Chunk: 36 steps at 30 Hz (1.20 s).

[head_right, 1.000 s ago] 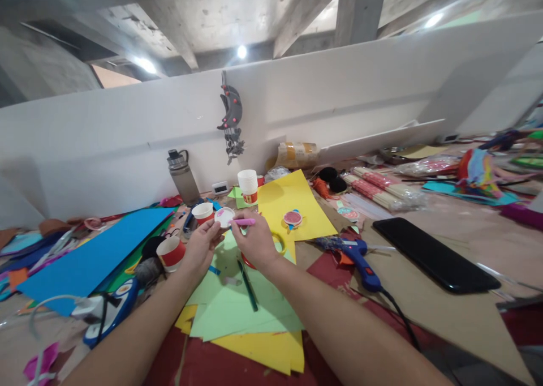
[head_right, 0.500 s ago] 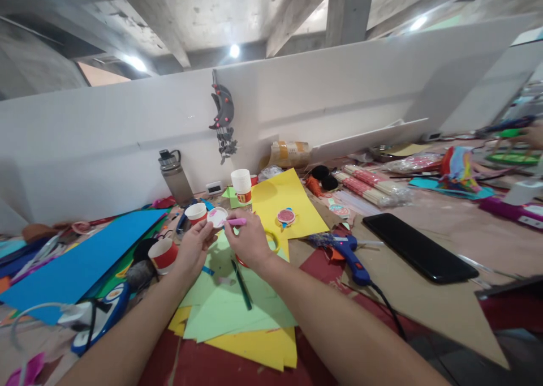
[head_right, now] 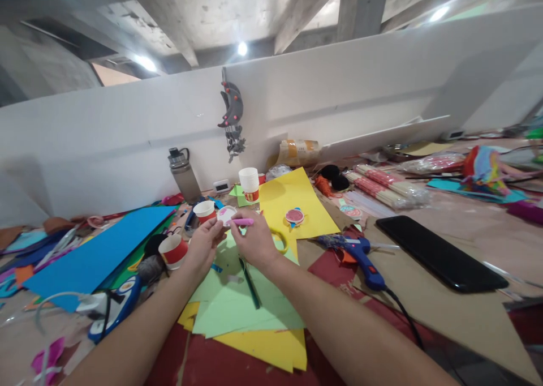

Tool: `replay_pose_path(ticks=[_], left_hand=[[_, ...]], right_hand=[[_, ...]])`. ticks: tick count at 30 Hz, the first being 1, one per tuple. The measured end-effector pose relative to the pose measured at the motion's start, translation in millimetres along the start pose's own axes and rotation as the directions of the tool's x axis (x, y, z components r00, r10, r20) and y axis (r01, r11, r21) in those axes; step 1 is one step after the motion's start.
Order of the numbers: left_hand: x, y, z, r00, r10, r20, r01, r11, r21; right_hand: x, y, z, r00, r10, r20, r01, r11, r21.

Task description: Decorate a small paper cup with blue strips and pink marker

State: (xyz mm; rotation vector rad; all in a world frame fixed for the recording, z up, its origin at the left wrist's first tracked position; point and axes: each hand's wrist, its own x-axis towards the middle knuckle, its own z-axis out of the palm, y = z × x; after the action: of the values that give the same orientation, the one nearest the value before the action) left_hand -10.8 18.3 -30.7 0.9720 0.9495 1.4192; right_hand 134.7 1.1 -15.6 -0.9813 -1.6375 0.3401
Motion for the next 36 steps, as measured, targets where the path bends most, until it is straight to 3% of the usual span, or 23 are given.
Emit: replay_pose_path(ticks=[3, 7, 12, 17, 21, 26, 31, 36], left_hand=[[-1.1, 0.0, 0.2, 1.000, -0.008, 0.009, 0.008, 1.000, 0.001], [-1.7, -0.1, 0.6, 1.000, 0.004, 0.023, -0.003, 1.000, -0.005], [-2.1, 0.4, 1.4, 1.000, -0.007, 0.026, 0.007, 1.000, 0.007], [-3.4, 1.1, 1.6, 1.000, 0.006, 0.027, -0.006, 1.000, 0.014], [-4.8, 1.7, 2.1, 1.000, 0.002, 0.027, -0.003, 0.999, 0.042], [-4.9, 2.1, 2.6, 1.000, 0.007, 0.026, -0.008, 1.000, 0.025], [-4.4, 2.8, 2.5, 1.000, -0.008, 0.012, 0.008, 1.000, 0.020], [-3.8, 2.0, 1.0, 1.000, -0.002, 0.027, 0.002, 1.000, 0.005]], right_hand=[[1.2, 1.8, -1.5, 0.997, 0.057, -0.045, -0.057, 0.998, -0.009], [1.3, 1.0, -2.5, 0.999, 0.033, 0.009, -0.033, 0.999, 0.032], [2.4, 2.6, -4.5, 0.996, 0.083, -0.035, -0.081, 0.996, 0.048], [1.5, 3.8, -2.7, 0.998, 0.057, 0.018, -0.058, 0.997, 0.050], [1.3, 3.1, -2.8, 0.994, 0.104, -0.033, -0.102, 0.994, 0.041], [0.4, 2.0, -2.4, 0.998, 0.051, 0.030, -0.052, 0.997, 0.048], [2.5, 3.6, -4.4, 0.996, 0.084, -0.034, -0.083, 0.996, 0.033], [2.8, 0.4, -5.7, 0.998, 0.058, 0.011, -0.058, 0.998, 0.032]])
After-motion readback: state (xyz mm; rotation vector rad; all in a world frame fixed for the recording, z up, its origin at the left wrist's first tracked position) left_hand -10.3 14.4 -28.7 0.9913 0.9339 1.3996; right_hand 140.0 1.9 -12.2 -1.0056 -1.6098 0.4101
